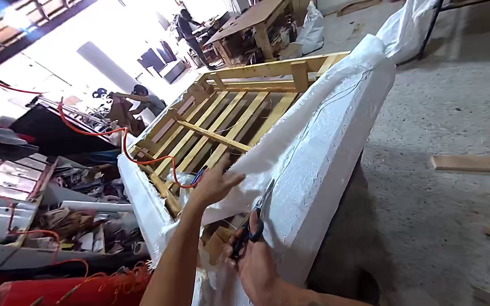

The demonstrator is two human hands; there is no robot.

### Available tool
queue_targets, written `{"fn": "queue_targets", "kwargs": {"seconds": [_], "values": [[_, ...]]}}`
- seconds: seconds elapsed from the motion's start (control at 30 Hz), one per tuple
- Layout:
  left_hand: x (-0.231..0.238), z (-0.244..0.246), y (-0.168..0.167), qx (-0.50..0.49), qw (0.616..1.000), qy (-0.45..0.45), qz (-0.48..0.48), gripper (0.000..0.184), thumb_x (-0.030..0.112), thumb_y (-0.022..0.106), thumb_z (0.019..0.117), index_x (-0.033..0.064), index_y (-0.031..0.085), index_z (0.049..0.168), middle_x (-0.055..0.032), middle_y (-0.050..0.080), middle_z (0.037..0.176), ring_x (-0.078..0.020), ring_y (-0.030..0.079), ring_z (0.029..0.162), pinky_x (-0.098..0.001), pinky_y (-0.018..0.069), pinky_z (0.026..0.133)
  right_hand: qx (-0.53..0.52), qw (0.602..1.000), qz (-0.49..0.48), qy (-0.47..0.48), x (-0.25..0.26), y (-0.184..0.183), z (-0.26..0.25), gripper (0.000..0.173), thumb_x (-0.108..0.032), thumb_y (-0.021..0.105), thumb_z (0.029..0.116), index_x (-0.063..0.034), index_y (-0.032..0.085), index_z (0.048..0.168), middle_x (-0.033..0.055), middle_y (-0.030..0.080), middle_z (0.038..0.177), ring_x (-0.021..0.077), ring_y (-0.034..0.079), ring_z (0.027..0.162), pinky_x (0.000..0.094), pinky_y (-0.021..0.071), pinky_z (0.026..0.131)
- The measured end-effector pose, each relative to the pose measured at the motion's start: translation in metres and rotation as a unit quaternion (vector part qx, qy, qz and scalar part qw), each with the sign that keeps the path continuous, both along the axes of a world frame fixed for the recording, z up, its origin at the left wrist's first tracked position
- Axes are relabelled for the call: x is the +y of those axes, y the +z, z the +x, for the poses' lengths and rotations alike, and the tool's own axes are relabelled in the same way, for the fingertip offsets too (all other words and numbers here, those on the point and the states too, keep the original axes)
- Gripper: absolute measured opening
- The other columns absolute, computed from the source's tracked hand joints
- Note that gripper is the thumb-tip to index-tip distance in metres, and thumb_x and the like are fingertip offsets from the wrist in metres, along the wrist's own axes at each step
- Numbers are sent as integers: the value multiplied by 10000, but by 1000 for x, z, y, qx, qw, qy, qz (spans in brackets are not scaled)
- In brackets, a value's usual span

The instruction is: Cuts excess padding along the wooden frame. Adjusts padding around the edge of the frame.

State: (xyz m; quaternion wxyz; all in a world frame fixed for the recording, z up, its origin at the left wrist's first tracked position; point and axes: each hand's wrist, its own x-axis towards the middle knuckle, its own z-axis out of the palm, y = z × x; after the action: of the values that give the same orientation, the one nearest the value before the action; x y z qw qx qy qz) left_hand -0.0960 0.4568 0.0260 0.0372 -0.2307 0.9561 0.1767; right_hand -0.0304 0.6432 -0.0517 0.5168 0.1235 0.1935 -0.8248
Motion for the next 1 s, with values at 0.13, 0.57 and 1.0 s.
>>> {"fn": "queue_targets", "kwargs": {"seconds": [0.13,0.57,1.0], "values": [[3,-22,-20,-13,996,-16,88,422,428,579,1042,40,723,958,-128,698,845,-270,683,812,-534,561,790,-2,1000,26,-4,-3,6,-7,616,-623,304,1068,-78,543,907,63,586,752,171,585,622,306,509,567],[11,-6,-30,214,965,5,152,442,376,537,1064,92,688,760,-51,626,631,-181,615,574,-399,526,545,4,997,23,-67,-15,6,7,466,-490,371,1104,-62,505,977,33,537,740,121,543,568,265,510,540],[20,-16,-18,255,930,35,260,422,250,526,1079,11,682,768,-84,640,645,-156,619,564,-320,541,539,28,996,25,-78,-10,0,-54,543,-576,374,1076,-78,533,927,35,543,698,126,538,541,251,469,485]]}}
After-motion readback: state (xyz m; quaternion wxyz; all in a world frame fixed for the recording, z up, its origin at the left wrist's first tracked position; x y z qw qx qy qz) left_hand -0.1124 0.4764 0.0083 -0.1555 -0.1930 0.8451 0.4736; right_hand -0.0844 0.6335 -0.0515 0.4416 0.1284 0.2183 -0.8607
